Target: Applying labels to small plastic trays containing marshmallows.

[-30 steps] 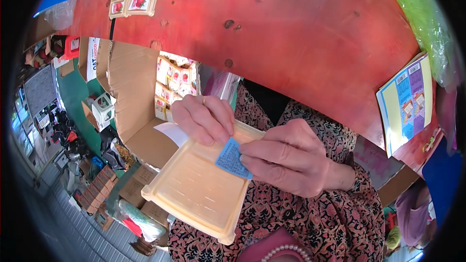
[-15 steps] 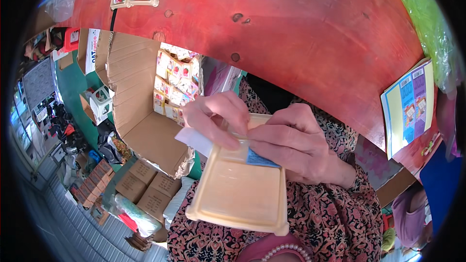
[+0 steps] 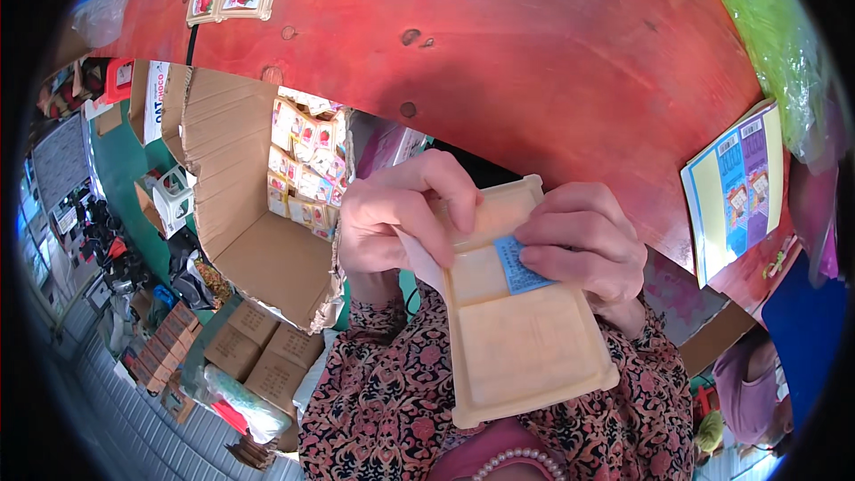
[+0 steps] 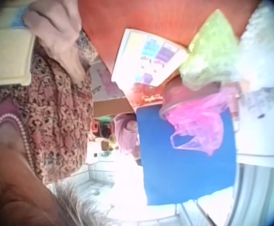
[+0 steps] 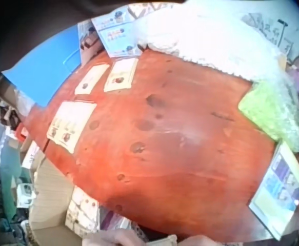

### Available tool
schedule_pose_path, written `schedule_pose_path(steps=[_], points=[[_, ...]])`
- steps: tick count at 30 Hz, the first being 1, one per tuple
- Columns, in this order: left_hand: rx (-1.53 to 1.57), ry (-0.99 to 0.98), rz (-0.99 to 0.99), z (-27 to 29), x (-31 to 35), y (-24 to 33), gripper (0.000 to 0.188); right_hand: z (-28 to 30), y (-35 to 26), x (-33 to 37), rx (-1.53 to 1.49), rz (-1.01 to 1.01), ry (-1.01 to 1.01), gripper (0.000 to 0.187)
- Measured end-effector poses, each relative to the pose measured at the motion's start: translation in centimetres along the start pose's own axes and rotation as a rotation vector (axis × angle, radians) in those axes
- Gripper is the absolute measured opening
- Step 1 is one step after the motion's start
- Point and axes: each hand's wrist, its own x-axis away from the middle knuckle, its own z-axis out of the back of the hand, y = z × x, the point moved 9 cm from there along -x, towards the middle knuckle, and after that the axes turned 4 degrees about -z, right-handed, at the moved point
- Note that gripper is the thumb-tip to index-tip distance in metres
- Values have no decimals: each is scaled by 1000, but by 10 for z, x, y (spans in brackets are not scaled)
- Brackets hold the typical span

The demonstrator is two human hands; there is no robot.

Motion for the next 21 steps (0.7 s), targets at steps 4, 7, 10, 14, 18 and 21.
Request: schedule_pose_path(steps=[4, 7, 10, 14, 18, 21], points=[[-5, -118, 92, -5, -11, 0, 19, 1, 0, 4, 25, 63, -54, 34], [-237, -286, 194, -18, -14, -1, 16, 2, 2, 8, 13, 50, -77, 34], [-307, -239, 281, -19, -18, -2, 15, 2, 4, 12, 3, 34, -80, 33], [-363, -255, 312, -22, -21, -3, 20, 2, 5, 17, -21, 68, -47, 35], [-399, -215, 315, -20, -21, -4, 23, 1, 2, 19, 31, 112, -45, 35], [-404, -183, 310, -19, -22, -3, 22, 0, 2, 19, 69, 126, -46, 35]])
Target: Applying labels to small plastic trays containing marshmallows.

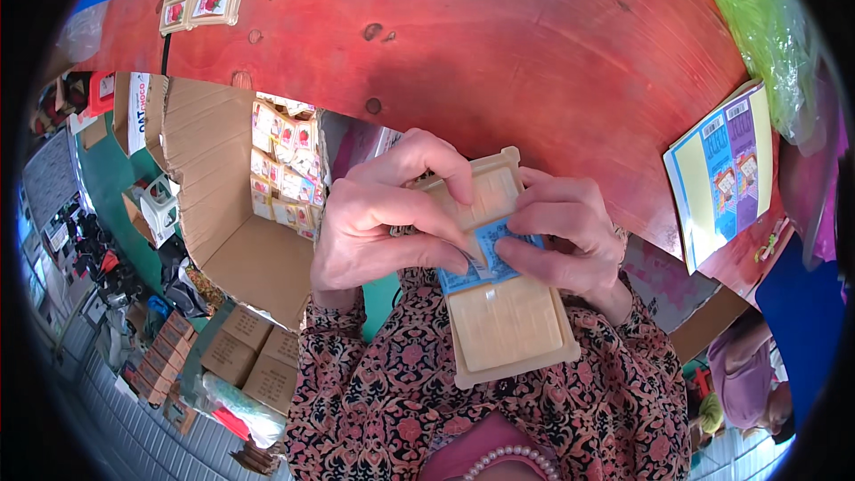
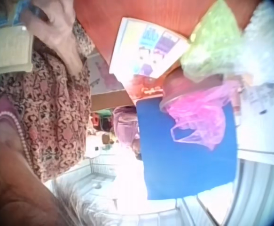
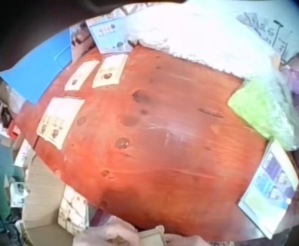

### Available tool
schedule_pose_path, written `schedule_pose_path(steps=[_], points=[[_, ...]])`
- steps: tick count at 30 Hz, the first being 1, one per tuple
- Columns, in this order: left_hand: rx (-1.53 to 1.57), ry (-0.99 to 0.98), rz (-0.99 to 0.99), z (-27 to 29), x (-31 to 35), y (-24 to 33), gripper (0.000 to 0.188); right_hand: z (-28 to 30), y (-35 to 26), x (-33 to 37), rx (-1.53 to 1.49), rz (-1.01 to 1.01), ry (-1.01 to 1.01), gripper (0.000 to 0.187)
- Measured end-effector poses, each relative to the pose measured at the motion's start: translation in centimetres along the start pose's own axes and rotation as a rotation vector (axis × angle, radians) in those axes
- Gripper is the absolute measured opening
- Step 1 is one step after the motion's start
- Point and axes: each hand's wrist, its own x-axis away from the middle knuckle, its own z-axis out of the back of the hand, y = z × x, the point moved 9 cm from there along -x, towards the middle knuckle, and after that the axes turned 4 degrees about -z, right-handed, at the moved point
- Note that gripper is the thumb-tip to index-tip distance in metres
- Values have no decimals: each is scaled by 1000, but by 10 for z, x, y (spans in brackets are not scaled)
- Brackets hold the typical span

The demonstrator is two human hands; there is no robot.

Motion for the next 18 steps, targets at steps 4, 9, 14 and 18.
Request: schedule_pose_path(steps=[4, 9, 14, 18], points=[[-41, -26, 5, -3, -4, 4, 20, 0, 1, -1, 16, 20, 3, 34], [-271, -106, 26, -13, -10, 9, 19, 1, -2, 2, 83, 91, 34, 31], [-264, -103, 20, -13, -13, 9, 20, 1, -1, 3, 99, 126, 79, 28], [-238, -116, 5, -11, -13, 7, 19, 1, 1, 2, 87, 113, 65, 29]])
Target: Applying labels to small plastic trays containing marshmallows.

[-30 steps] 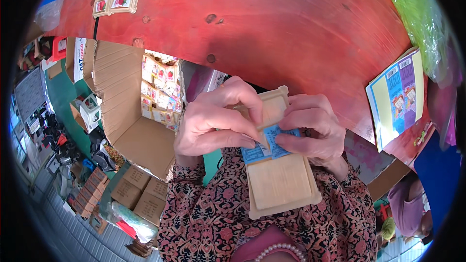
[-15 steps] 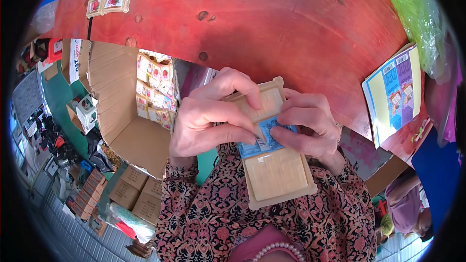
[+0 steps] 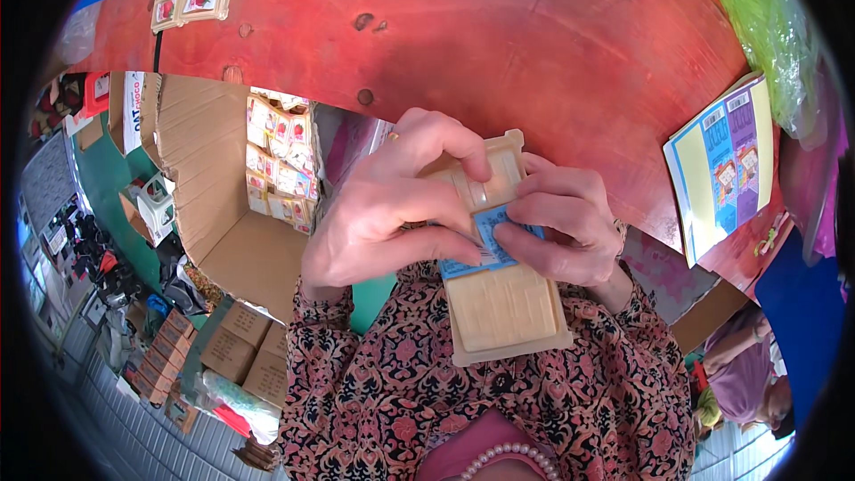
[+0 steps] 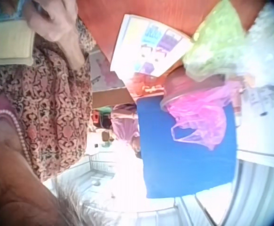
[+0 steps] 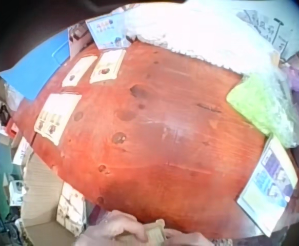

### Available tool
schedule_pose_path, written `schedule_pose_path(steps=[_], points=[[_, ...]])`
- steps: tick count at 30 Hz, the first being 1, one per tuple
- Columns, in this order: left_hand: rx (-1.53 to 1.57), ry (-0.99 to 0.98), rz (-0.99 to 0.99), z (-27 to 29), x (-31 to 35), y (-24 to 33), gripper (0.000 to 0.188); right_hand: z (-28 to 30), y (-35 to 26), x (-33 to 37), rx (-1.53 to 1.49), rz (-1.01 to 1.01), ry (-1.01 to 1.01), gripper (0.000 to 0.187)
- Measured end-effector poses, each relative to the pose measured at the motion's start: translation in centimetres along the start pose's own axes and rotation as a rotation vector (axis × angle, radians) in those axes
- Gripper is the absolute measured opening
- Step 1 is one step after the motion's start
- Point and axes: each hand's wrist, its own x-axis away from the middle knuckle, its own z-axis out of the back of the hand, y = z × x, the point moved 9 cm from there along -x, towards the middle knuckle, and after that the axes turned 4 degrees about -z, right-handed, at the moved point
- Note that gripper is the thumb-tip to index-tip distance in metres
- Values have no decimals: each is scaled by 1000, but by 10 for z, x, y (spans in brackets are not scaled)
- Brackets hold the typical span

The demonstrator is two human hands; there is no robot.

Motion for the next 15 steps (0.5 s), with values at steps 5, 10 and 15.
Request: schedule_pose_path(steps=[5, 10, 15], points=[[102, -1, -9, 1, -3, -4, 19, 1, -1, 0, 21, -10, -18, 32], [41, -13, -22, -4, -5, -2, 19, 1, -2, 0, 46, -5, -24, 33], [-49, 34, 21, -6, -4, -4, 23, 3, -2, 1, 89, 14, -19, 34]])
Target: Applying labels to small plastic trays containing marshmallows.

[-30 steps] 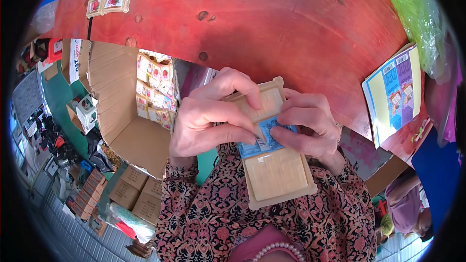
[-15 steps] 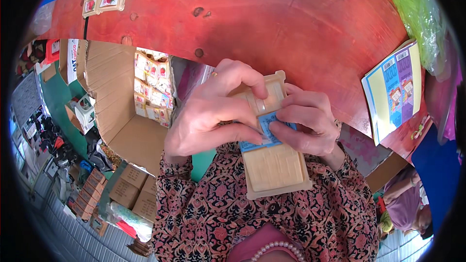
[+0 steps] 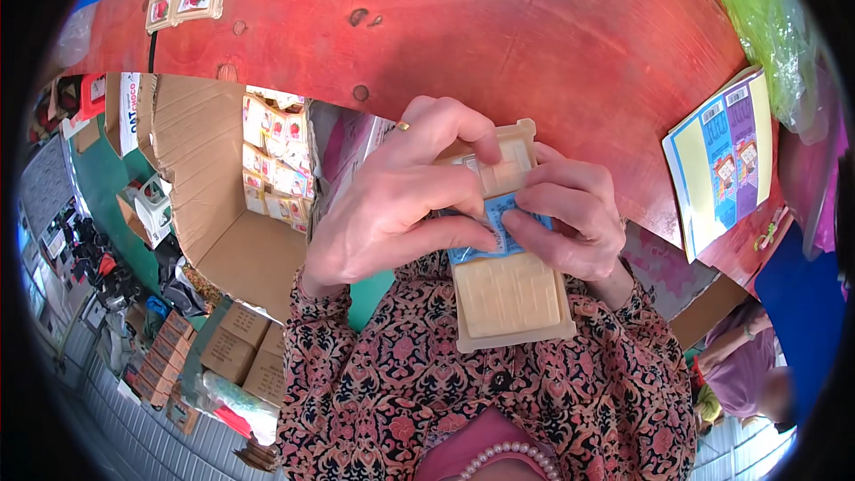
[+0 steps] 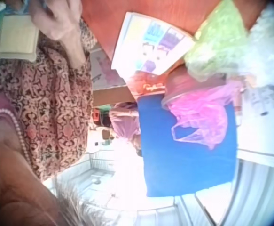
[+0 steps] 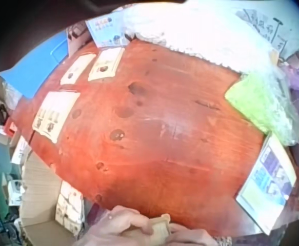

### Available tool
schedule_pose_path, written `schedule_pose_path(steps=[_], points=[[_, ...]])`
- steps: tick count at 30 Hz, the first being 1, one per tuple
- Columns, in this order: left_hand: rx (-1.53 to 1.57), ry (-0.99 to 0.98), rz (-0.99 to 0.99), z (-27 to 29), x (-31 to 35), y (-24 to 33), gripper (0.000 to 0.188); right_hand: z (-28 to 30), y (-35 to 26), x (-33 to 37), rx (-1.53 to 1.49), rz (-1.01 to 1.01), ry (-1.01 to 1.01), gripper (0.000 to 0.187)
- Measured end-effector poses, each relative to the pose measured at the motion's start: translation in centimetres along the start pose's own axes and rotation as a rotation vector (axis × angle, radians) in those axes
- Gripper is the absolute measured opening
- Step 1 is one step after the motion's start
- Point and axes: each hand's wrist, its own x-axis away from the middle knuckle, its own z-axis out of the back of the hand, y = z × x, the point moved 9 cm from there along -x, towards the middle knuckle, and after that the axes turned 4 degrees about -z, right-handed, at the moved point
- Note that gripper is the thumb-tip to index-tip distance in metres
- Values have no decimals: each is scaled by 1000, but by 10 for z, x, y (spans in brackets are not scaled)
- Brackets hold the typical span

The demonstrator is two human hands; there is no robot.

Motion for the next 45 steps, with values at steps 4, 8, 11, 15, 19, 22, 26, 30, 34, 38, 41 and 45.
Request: schedule_pose_path(steps=[4, 8, 11, 15, 19, 22, 26, 30, 34, 38, 41, 45], points=[[22, 16, 17, -2, 4, -3, 24, 0, 0, 1, 8, 7, 11, 34], [-6, 26, 8, -3, 9, -3, 26, -2, 1, 3, -25, 8, 10, 32], [-6, 46, -1, -3, 12, -2, 26, -3, 0, 4, -50, 32, 4, 27], [-28, 86, -29, -1, 13, 3, 27, -2, -2, 5, -29, 42, -4, 27], [-86, 65, -75, -4, 14, 8, 32, -3, -7, 8, -6, 89, 0, 28], [-13, 65, 24, -4, 16, -3, 42, -4, -11, 11, 16, 147, 0, 29], [-29, 85, 57, -3, 18, -6, 41, -5, -10, 11, 35, 150, -3, 30], [-38, 104, 22, -3, 17, -3, 32, -4, -8, 10, 37, 136, 37, 29], [-228, 238, -146, 3, 18, 9, 27, -2, 0, 8, -33, 30, 33, 29], [-485, 397, -303, 4, 31, 24, 44, -2, 6, 7, -25, -37, -2, 34], [-543, 288, -249, -4, 38, 25, 66, 3, 10, 6, -51, -99, 49, 37], [-538, 126, -142, -15, 47, 24, 62, 0, 10, 5, -50, -114, -3, 36]])
